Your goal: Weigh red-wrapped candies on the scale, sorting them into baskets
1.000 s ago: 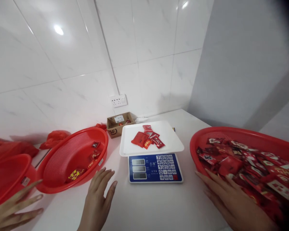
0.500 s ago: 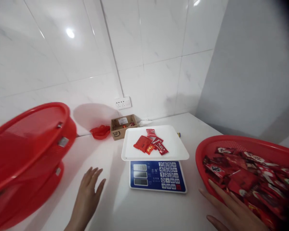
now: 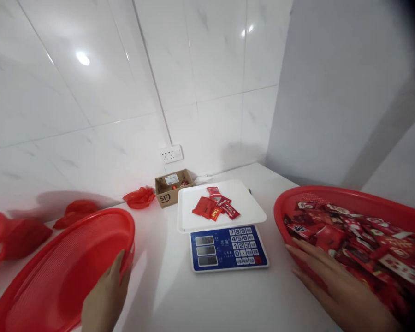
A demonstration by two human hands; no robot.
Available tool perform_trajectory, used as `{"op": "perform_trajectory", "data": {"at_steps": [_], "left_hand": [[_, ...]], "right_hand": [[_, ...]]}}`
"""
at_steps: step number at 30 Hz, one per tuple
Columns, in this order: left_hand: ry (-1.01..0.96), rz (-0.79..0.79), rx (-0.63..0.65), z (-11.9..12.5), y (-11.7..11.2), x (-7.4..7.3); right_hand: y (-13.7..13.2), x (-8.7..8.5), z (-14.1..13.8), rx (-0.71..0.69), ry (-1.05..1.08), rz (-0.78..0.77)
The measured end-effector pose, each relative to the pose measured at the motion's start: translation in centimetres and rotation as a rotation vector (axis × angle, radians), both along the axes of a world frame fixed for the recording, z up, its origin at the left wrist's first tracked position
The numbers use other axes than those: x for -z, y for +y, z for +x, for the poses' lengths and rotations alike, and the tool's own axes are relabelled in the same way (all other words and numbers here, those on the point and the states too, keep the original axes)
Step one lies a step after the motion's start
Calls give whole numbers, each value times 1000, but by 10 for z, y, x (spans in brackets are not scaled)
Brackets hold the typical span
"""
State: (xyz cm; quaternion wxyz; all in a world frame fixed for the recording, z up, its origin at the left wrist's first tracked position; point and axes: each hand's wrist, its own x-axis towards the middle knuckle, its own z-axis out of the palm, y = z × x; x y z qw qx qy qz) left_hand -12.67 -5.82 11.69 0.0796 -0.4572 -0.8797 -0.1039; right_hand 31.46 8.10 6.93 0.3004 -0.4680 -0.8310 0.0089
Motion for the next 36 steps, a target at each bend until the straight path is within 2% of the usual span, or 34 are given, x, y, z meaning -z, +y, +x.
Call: {"op": "perform_trajectory", "data": {"at_steps": [3, 5, 7, 10, 12, 14, 19, 23, 28, 32, 34, 36], "left_hand": [[-32, -41, 46, 22, -1, 2], [-26, -10, 147, 30, -4, 5], [20, 46, 291, 30, -8, 10], [173, 140, 512, 22, -16, 21], [277, 192, 615, 15, -20, 28], [343, 214, 665, 9, -24, 33], [391, 221, 695, 6, -29, 34], [358, 206, 681, 10, -29, 30], [365, 219, 678, 15, -28, 28], [378, 215, 661, 16, -28, 27], [391, 229, 663, 16, -28, 28], [401, 234, 663, 16, -27, 29]], "right_hand": [[4, -31, -43, -75, 116, -114], [17, -44, -77, -116, 135, -221], [39, -49, -110, -93, 86, -291], [75, -48, -153, -73, -33, -344], [94, -46, -174, -73, -129, -367], [105, -47, -188, -89, -226, -381], [113, -50, -198, -199, -321, -285], [119, -49, -193, -231, -285, -171], [128, -51, -182, -226, -169, -154], [128, -64, -184, -142, -57, -131], [121, -75, -198, -136, -2, -119], [106, -87, -223, -191, 73, -126]]}}
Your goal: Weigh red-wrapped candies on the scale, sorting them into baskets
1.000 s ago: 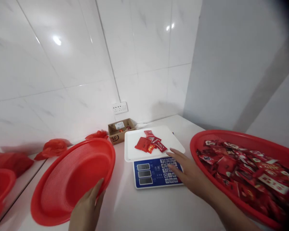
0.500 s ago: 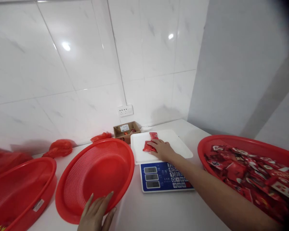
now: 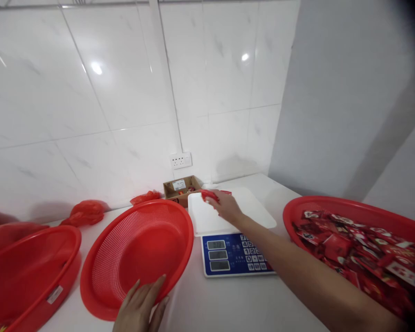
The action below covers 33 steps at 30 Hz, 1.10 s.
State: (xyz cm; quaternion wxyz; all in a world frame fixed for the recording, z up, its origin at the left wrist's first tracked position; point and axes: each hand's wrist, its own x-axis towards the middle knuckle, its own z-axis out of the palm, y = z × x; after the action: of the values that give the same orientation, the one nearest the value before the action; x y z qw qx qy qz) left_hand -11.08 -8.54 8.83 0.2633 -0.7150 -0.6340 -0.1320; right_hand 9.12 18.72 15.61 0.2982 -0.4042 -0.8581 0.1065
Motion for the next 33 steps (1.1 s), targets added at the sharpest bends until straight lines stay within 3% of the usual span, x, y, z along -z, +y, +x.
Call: {"op": "perform_trajectory", "data": {"at_steps": [4, 6, 8, 10, 13, 15, 18, 21, 24, 29, 33], "left_hand": [[26, 18, -8, -1, 1, 2], [25, 16, -7, -2, 1, 2], [12, 7, -4, -4, 1, 2], [7, 10, 8, -5, 1, 2], [24, 28, 29, -7, 0, 3], [33, 36, 25, -7, 1, 3], [28, 45, 39, -6, 2, 2], [10, 43, 47, -5, 3, 2], [-25, 17, 21, -5, 4, 4], [-165, -72, -86, -6, 1, 6], [-214, -94, -140, -7, -6, 7]], "right_hand": [[-42, -17, -64, -305, 234, -111], [-57, -19, -85, -489, 137, -112], [-58, -18, -88, -557, 9, -98], [-44, -13, -75, -477, -85, -66], [-1, -1, -37, -219, -231, -20], [28, 7, -10, -46, -352, -95], [52, 18, 22, -32, -426, -191], [49, 29, 38, -133, -467, -212], [36, 36, 41, -173, -416, -112], [32, 39, 39, -66, -282, -41], [36, 27, 30, 17, -155, -70]]}}
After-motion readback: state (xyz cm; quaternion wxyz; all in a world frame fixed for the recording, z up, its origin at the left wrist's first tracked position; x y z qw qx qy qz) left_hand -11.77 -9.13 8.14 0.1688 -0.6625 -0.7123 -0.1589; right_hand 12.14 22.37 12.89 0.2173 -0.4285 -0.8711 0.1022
